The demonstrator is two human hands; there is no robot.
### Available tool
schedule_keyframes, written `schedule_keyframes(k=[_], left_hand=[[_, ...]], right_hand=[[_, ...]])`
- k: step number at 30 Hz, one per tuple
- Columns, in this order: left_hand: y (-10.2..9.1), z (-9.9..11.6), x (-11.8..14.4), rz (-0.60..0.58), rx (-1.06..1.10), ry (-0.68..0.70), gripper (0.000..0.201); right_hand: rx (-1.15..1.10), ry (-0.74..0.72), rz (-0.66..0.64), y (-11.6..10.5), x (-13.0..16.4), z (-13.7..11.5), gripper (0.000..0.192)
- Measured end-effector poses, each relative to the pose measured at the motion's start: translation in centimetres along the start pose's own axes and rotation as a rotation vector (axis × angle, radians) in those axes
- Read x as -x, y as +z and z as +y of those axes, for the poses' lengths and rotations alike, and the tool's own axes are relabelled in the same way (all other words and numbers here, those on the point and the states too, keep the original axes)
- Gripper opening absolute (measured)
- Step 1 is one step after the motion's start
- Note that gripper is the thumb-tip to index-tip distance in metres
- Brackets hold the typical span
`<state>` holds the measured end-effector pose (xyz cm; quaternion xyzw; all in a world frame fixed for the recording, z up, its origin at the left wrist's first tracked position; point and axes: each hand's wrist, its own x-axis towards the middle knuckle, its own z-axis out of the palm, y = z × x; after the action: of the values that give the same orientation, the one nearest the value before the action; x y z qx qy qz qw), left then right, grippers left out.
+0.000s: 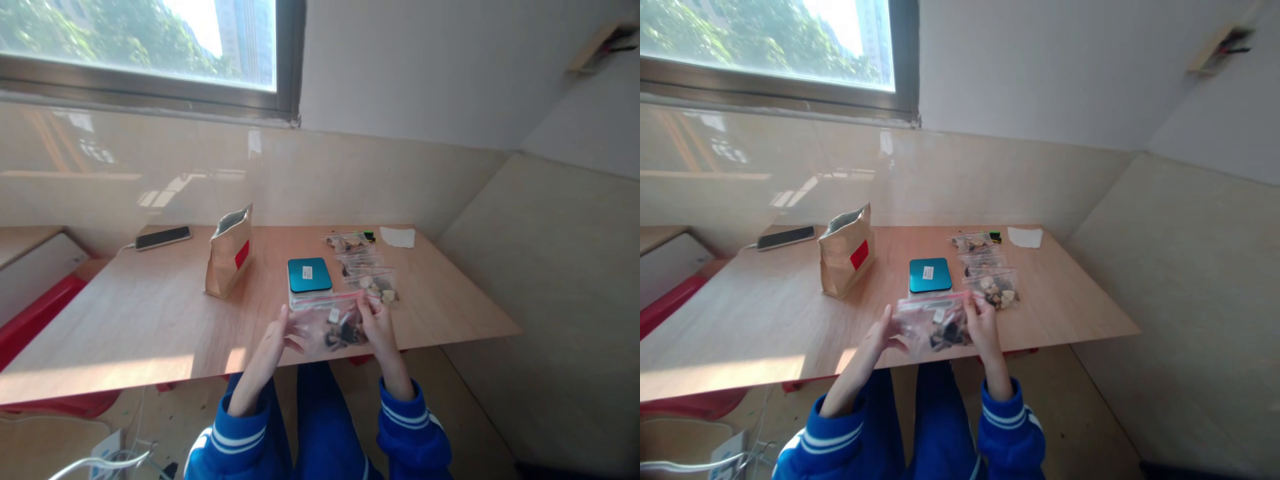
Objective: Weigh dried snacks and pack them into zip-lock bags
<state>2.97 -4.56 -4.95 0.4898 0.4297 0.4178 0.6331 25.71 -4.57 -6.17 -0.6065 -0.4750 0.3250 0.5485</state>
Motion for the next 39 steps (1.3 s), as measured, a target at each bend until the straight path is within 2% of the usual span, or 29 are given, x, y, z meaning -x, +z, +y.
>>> schedule_keyframes(k=[2, 5, 8, 10, 13, 15, 17, 21, 24, 26, 28, 31, 33, 35, 39], left_hand=[[-0.8, 0.1, 0.1, 0.0, -0.038, -0.004, 0.063], [-2.5, 0.4, 0.1, 0.119, -0.089, 0.03, 0.063], [-4.1, 0.7, 0.0, 0.229, -0.096, 0.041, 0.059], [-4.8, 0.7, 0.0, 0.284, -0.099, 0.048, 0.056], [-5.8, 0.6, 0.1, 0.342, -0.123, 0.034, 0.053], [-6.3, 0.4, 0.4, 0.389, -0.149, 0.019, 0.049], [-6.9, 0.3, 0.7, 0.43, -0.172, -0.004, 0.046], [-7.9, 0.0, 1.5, 0.46, -0.185, -0.06, 0.046], [-8.5, -0.4, 2.0, 0.465, -0.215, -0.088, 0.045], [-8.7, -0.7, 2.2, 0.476, -0.241, -0.099, 0.044], [-8.9, -1.1, 2.3, 0.476, -0.251, -0.108, 0.043], [-9.0, -1.8, 2.2, 0.457, -0.237, -0.122, 0.042], [-9.2, -2.3, 1.9, 0.446, -0.225, -0.122, 0.041], [-9.4, -2.9, 1.5, 0.45, -0.214, -0.127, 0.041], [-9.8, -4.6, 1.0, 0.564, -0.181, -0.196, 0.049]], right_hand=[[0.105, -0.006, 0.161, -3.8, -3.4, 1.7, 0.062], [0.303, -0.025, 0.237, -8.5, -8.2, 4.3, 0.069], [0.489, -0.011, 0.342, -10.1, -10.2, 6.4, 0.078], [0.578, -0.086, 0.467, -9.5, -9.6, 7.4, 0.08], [0.749, -0.291, 0.593, -7.4, -6.8, 8.6, 0.066], [0.822, -0.342, 0.549, -5.7, -5.1, 9.4, 0.06], [0.884, -0.291, 0.485, -4.2, -4.3, 10.2, 0.058], [0.993, -0.181, 0.426, -2.8, -6.0, 11.8, 0.054], [0.979, -0.194, 0.408, -2.9, -7.9, 12.2, 0.054], [0.887, -0.217, 0.423, -3.3, -8.3, 12.0, 0.057], [0.734, -0.284, 0.49, -3.9, -7.6, 11.9, 0.06], [0.552, -0.373, 0.611, -5.1, -5.0, 12.5, 0.061], [0.552, -0.354, 0.627, -5.9, -3.1, 13.6, 0.062], [0.609, -0.315, 0.582, -6.4, -1.6, 15.1, 0.058], [0.728, -0.315, 0.507, -6.4, -1.0, 16.7, 0.049]])
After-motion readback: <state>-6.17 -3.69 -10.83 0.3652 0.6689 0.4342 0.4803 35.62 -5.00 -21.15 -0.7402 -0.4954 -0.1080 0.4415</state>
